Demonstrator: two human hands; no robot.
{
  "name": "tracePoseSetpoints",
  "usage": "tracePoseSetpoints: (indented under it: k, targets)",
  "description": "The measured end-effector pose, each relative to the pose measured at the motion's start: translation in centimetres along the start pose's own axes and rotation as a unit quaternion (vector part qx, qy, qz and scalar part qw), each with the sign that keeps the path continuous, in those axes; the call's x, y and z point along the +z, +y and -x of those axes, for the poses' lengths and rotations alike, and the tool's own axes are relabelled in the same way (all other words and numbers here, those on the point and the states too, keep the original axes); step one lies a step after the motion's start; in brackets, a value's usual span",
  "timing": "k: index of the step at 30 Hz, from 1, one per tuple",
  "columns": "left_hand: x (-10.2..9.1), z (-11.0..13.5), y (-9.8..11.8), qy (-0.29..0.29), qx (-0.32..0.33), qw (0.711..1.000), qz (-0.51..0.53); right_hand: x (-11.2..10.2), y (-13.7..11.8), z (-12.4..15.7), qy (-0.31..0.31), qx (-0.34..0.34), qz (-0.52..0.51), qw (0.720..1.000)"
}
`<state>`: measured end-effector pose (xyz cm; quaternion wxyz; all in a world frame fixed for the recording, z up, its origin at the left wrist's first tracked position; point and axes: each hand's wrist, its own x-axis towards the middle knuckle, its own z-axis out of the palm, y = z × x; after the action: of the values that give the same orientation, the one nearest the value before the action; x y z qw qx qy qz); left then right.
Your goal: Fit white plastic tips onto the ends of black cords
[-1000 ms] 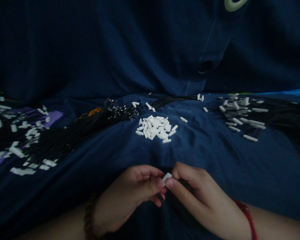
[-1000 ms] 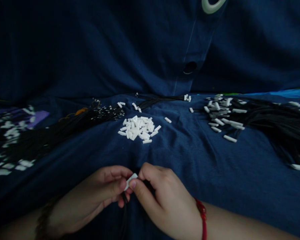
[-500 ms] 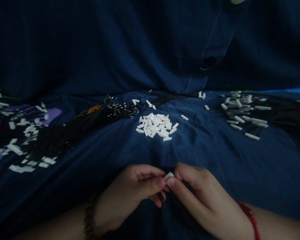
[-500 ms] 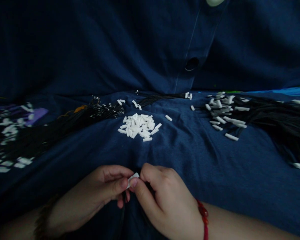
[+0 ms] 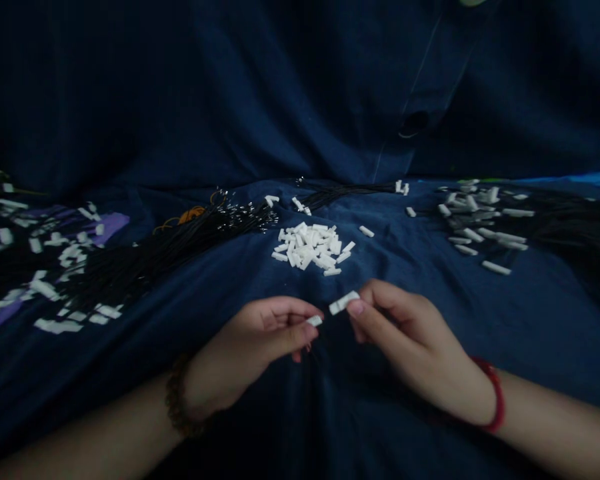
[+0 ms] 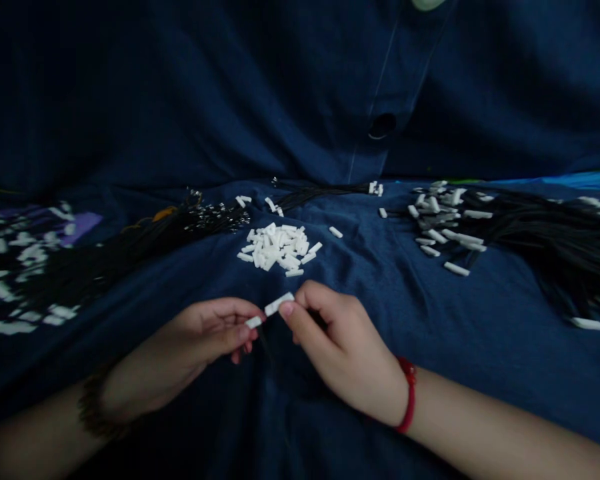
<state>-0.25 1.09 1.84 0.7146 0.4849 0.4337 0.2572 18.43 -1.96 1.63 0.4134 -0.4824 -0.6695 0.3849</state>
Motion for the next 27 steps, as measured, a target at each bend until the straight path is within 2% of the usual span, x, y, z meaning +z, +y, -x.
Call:
tracePoseSetpoints:
  k: [3,6,8,11,13,15,17,18,21,23,25,27]
  targets:
    - [-0.5,1.2,2.4,0.081,0.041,0.996,-0.024,-1.8,-1.9,-1.0,0.054,-0.004,-0.055,0.997]
    - [-0.3,4.2,5.3,0.128,0.088,0.988,-0.01,-4.1,-5.3,-0.5,0.089,-0.014,-0.124,0.988]
    - [0.3,6.8,7.0,0.113,0.079,0.99,0.005,-5.4,-7.7,0.7,0.047,0.009,-0.212,0.976]
    - [1.9,9.8,9.1,0.049,0.055,0.997,0.021,-6.9,-10.3,2.5,-0.073,0.061,-0.36,0.928]
    - [3.0,10.0,10.1,0.026,0.077,0.997,0.017,-7.6,-10.9,2.4,-0.082,0.077,-0.413,0.904]
    - [3.7,8.6,10.5,0.035,0.131,0.991,0.009,-8.2,-10.4,1.1,-0.034,0.092,-0.441,0.892]
    - [3.8,5.9,10.1,0.068,0.181,0.981,-0.012,-8.7,-8.9,-1.0,0.001,0.113,-0.456,0.883]
    - [3.6,4.4,9.6,0.076,0.182,0.98,-0.023,-8.8,-7.9,-2.1,0.004,0.122,-0.462,0.878]
    - [2.6,0.0,7.2,0.065,0.146,0.986,-0.043,-8.8,-4.2,-4.7,-0.023,0.18,-0.463,0.868]
    - [2.0,-2.0,5.9,0.075,0.138,0.987,-0.042,-8.4,-2.1,-5.5,-0.059,0.228,-0.459,0.856]
    - [1.7,-2.9,5.7,0.086,0.142,0.986,-0.034,-8.1,-1.0,-5.7,-0.085,0.255,-0.465,0.844]
    - [1.6,-2.9,6.8,0.095,0.161,0.982,-0.025,-8.2,-1.2,-5.8,-0.097,0.254,-0.482,0.833]
